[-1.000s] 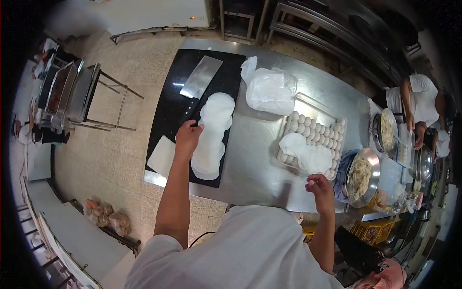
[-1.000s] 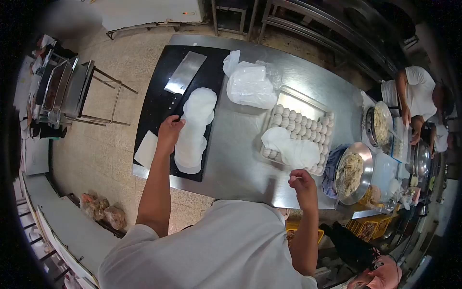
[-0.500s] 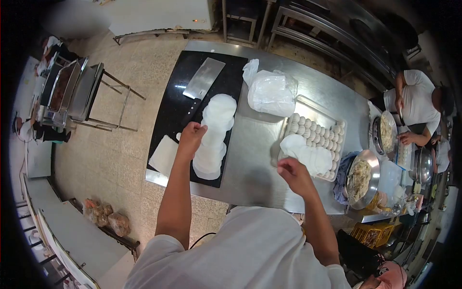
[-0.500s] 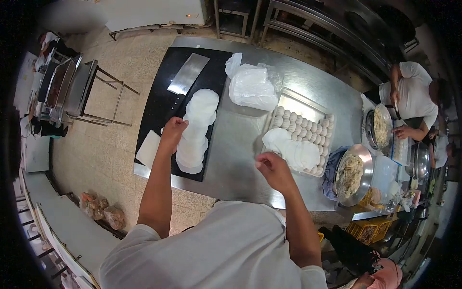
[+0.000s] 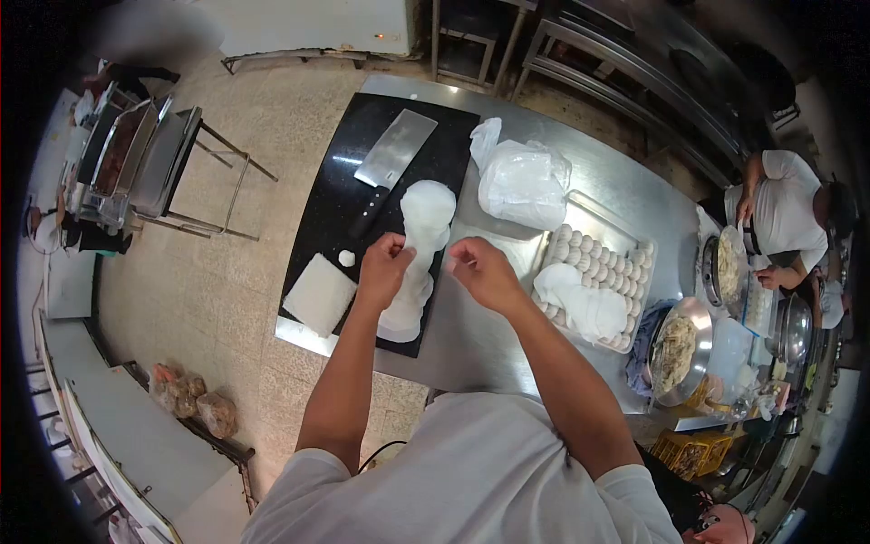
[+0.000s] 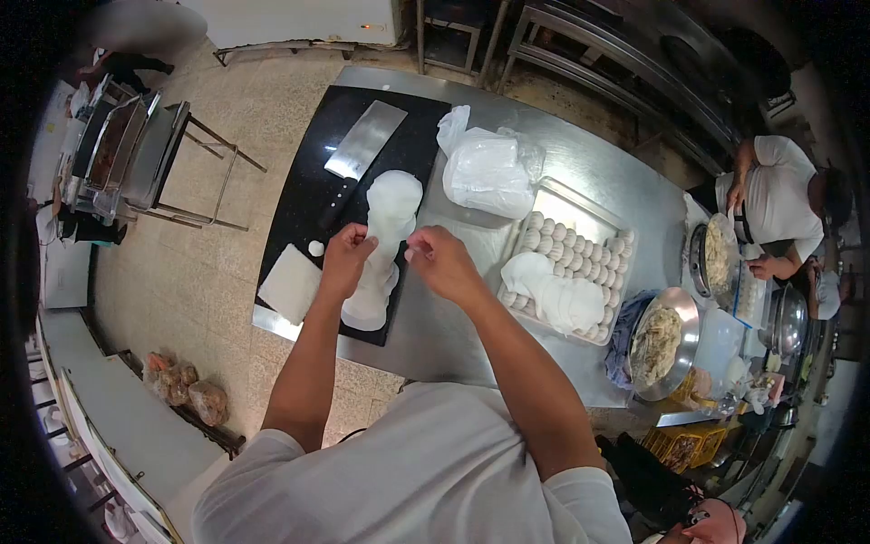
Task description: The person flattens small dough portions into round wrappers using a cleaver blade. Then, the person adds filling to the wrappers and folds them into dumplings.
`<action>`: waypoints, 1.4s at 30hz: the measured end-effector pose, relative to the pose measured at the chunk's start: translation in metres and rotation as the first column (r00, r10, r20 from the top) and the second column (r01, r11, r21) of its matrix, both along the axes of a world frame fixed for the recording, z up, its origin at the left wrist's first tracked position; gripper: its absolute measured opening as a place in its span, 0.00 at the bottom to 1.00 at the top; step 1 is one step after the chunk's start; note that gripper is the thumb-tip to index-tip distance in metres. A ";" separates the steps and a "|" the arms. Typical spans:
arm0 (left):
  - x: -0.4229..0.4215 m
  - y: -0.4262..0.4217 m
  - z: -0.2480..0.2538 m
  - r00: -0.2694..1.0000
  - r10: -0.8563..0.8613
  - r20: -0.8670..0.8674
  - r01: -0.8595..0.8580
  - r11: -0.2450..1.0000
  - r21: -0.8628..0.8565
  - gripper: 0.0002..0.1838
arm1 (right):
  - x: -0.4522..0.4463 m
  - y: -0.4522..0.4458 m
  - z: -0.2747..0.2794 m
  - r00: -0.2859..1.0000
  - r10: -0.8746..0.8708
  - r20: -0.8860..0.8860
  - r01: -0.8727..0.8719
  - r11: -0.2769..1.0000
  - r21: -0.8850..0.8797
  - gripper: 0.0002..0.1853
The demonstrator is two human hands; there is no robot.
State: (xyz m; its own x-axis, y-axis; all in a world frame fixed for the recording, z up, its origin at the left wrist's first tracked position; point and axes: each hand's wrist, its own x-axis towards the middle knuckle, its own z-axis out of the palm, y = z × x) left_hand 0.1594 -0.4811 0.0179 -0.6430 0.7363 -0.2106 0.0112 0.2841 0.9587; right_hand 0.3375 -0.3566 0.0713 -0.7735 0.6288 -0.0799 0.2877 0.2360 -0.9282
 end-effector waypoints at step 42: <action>0.141 0.007 0.051 0.479 -0.303 0.824 0.098 0.951 0.293 0.12 | 0.297 -0.005 0.084 0.710 -0.704 0.016 0.693 0.702 0.163 0.10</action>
State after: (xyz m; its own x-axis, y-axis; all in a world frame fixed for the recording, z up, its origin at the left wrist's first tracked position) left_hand 0.3002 -0.4745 0.0686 -0.0526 0.9079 -0.4159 -0.8031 0.2091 0.5580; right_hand 0.6349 -0.3612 0.1552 -0.1031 0.9946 0.0113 0.4849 0.0601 -0.8725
